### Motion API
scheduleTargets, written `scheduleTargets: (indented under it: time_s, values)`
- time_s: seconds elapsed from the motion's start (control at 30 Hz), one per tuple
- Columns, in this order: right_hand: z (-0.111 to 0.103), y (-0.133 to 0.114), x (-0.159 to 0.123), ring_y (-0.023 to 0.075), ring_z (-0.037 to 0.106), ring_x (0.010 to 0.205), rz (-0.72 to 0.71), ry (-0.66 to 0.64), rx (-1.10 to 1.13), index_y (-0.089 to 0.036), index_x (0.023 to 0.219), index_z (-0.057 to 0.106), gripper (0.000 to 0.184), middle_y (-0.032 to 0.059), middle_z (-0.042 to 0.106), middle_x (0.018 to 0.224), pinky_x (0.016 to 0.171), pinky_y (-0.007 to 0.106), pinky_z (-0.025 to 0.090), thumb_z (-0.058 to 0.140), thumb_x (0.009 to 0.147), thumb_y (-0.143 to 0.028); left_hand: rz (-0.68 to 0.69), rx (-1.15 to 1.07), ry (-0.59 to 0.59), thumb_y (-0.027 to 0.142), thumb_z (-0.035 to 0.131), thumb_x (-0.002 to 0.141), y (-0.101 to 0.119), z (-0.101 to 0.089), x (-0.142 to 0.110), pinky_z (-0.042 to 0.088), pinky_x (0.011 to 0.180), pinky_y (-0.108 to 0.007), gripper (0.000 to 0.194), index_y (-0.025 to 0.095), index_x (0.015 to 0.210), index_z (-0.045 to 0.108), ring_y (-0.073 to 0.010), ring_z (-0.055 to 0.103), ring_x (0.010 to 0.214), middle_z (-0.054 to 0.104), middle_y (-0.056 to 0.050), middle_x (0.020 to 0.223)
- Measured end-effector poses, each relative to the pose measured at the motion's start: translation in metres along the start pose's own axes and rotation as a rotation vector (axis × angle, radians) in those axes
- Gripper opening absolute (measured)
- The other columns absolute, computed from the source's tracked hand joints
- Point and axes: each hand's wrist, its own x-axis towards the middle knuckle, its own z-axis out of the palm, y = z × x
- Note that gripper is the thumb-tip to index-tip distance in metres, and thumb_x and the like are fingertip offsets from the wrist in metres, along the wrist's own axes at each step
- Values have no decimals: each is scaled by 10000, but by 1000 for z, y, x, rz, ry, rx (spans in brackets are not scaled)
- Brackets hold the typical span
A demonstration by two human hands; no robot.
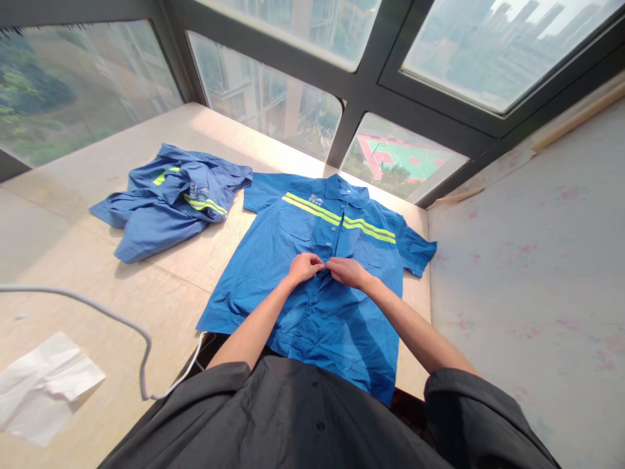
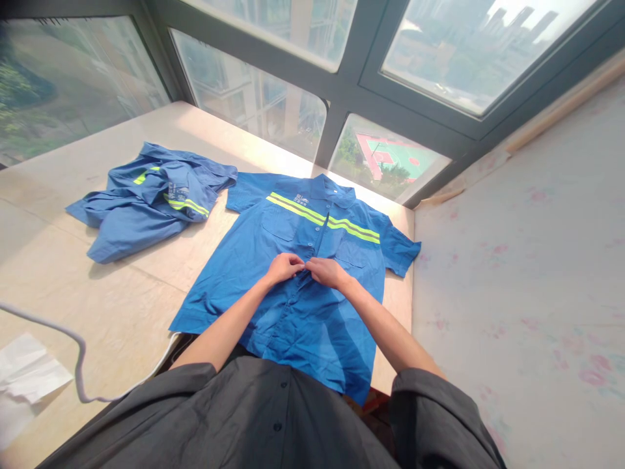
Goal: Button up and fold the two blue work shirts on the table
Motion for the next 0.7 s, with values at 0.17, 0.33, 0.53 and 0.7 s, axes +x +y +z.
scheduleTargets:
  time_s: [0.17,0.33,0.53,0.7]
  values:
    - [7,3,3,164,574,807,-92,159,-50,-171,983,670,205,60,669,882,712,273,369,475,942,-124,0,-18,-2,288,656,815,-3,1,2,502,681,-232,154,188,859,764,-130,655,573,679,12,612]
    - [14,3,-1,166,555,782,-124,304,-80,-180,948,672,242,71,669,870,706,289,358,437,1004,-199,-3,-71,-20,263,669,813,-6,3,6,490,630,-213,131,168,842,755,-113,633,538,656,18,578]
    - [22,1,-2,171,553,788,-119,398,-41,-186,948,667,274,72,666,873,719,296,380,407,1023,-227,-51,-143,-18,232,698,807,-7,5,7,471,564,-191,102,151,852,740,-96,605,504,639,21,561]
    - [27,2,-3,167,580,800,-130,497,52,-199,1035,689,289,67,692,917,734,286,425,400,1034,-213,-135,-223,-59,211,710,808,-2,1,9,439,491,-178,119,123,884,732,-88,576,478,639,10,579]
